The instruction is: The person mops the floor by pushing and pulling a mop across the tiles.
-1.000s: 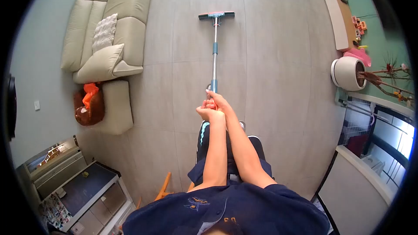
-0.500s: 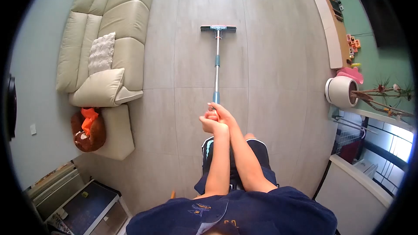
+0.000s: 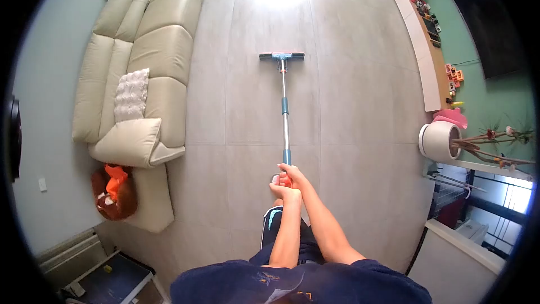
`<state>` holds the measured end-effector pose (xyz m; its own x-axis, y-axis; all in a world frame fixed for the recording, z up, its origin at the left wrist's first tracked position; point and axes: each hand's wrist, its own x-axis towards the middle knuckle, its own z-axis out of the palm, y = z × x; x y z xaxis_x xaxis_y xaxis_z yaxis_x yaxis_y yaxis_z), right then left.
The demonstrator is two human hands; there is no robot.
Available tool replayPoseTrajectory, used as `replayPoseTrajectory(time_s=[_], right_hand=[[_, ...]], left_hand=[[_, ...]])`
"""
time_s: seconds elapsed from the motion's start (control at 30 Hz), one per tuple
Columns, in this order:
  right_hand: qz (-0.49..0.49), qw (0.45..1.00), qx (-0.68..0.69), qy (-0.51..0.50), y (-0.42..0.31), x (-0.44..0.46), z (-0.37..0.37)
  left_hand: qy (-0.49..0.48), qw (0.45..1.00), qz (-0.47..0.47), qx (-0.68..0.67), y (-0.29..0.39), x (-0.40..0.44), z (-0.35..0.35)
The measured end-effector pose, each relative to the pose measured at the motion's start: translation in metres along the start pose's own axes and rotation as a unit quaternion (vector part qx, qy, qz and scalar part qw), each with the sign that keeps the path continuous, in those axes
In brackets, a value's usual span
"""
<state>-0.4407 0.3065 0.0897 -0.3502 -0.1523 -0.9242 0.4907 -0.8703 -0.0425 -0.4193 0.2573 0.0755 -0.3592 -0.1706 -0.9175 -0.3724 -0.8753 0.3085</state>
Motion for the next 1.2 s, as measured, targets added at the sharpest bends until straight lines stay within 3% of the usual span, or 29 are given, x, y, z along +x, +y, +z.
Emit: replayPoseTrajectory(time_s=[0.1,0.2,0.5,0.57,0.77,0.93,1.2], right_hand=[[0.006,0.999,0.009,-0.042,-0.018,0.013,0.007],[0.001,0.999,-0.040,-0.002,-0.045,0.025,0.010],[0.025,0.999,0.022,0.001,-0.138,0.051,0.050],[0.009,0.999,0.021,0.023,-0.165,0.043,0.072],[0.016,0.999,-0.002,-0.032,-0.279,0.087,0.102],[-0.031,0.999,-0.025,0.003,-0.389,0.086,0.114],[-0.050,0.998,0.010,-0.031,-0.485,0.105,0.161]], left_hand=[[0.062,0.997,0.021,0.030,0.004,-0.007,0.033],[0.087,0.996,-0.002,0.007,-0.008,0.004,0.059],[0.098,0.994,-0.005,0.039,-0.031,0.034,0.156],[0.056,0.998,-0.001,0.020,-0.036,0.046,0.170],[0.055,0.997,0.039,0.048,-0.064,0.062,0.304],[0.037,0.998,0.017,0.054,-0.117,0.055,0.407],[0.009,0.996,0.036,0.085,-0.128,0.055,0.516]])
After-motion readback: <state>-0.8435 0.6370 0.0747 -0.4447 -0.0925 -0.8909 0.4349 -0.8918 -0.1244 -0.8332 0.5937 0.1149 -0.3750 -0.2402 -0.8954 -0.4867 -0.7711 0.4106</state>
